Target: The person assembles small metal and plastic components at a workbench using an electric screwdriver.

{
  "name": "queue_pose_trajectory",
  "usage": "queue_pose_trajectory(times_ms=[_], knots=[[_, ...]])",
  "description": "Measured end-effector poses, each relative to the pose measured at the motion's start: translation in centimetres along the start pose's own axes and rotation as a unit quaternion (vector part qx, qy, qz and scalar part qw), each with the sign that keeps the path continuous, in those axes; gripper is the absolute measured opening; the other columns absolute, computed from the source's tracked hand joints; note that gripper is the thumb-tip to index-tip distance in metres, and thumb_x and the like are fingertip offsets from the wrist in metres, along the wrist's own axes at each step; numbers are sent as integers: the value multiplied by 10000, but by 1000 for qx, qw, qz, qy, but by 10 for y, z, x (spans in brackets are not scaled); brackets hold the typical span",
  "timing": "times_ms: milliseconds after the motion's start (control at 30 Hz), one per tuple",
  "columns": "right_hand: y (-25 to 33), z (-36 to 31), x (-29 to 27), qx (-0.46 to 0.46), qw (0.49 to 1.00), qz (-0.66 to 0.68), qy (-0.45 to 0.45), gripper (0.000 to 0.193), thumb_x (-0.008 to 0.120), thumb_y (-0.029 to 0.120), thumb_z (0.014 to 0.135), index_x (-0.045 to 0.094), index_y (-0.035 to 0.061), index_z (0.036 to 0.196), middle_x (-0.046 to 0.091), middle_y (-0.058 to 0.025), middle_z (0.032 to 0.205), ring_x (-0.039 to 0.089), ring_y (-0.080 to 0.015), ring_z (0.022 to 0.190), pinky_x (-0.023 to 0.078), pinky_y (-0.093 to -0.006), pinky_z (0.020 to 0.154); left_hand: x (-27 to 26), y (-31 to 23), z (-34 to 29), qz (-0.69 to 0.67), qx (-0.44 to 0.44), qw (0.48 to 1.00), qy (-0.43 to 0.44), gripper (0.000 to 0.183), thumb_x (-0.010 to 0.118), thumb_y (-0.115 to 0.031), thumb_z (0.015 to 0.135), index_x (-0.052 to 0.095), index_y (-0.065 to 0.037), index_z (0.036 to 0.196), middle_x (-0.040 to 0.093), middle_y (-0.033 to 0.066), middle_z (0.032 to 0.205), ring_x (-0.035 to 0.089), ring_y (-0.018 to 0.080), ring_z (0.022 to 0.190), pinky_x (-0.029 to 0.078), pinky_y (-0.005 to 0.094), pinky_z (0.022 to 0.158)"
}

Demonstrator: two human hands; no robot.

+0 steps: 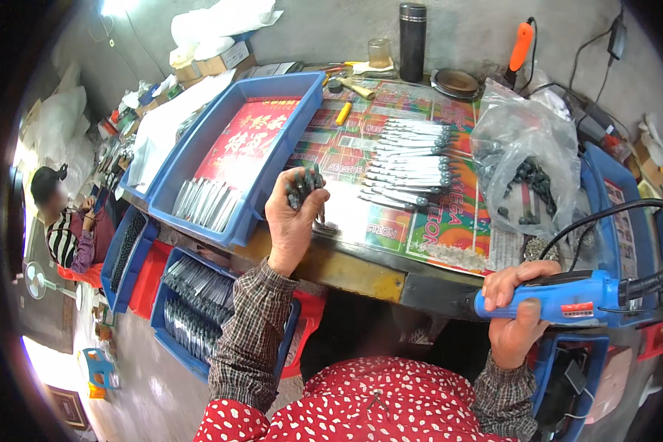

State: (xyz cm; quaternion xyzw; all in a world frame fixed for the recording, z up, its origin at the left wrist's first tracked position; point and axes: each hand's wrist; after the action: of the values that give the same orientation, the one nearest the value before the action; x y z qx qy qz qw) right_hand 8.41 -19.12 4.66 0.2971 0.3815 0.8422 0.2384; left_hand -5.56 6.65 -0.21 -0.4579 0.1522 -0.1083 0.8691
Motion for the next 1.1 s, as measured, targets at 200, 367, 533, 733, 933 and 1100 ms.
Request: queue_pose_trajectory(times_ms=[200,367,533,733,933,1100], knots=[[1,-1,-3,-1,1000,6,-7,423,624,386,785,385,70,932,437,-30,608,447,-139,514,389,-295,558,-1,-10,3,-108,-57,992,34,159,637,-34,776,563,-6,913,596,23,705,534,59,621,436,201,561],[-2,-2,-1,2,1000,-2,10,418,615,394,788,389,76,939,435,-31,619,440,-137,521,382,-291,558,-7,-7,-1,-122,-91,986,71,79,614,-32,800,555,1,841,596,36,707,543,71,623,423,200,556],[-5,-7,-7,10,1000,13,6,425,598,418,797,410,89,990,425,-14,638,419,-123,551,360,-287,592,-18,-24,-16,-172,-98,979,55,68,607,-22,794,548,-1,820,609,56,689,548,77,578,431,200,515],[-5,-8,-23,28,999,27,-1,424,583,441,814,426,83,978,402,1,658,395,-108,591,336,-276,638,-83,-65,-48,-57,-81,971,217,152,636,-16,768,570,-1,905,620,38,706,587,79,645,465,225,581],[-9,-2,-31,34,999,7,21,408,569,436,829,425,74,950,375,13,674,369,-94,620,313,-277,672,-198,-43,-90,193,-143,940,240,257,653,1,719,572,1,963,633,99,733,605,132,656,476,276,599],[-9,0,-27,28,999,13,22,393,585,400,830,432,67,971,376,13,676,364,-94,621,312,-278,675,-308,-2,-131,291,-292,901,137,257,674,6,673,584,1,913,620,105,711,576,147,620,462,280,594]])
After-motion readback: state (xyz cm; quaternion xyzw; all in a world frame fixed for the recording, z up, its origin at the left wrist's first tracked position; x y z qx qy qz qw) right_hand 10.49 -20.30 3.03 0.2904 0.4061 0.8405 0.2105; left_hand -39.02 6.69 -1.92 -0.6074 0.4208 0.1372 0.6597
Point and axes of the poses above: each hand's wrist, its own z-axis towards the middle knuckle, its own x-axis out of the palm, y = z × x
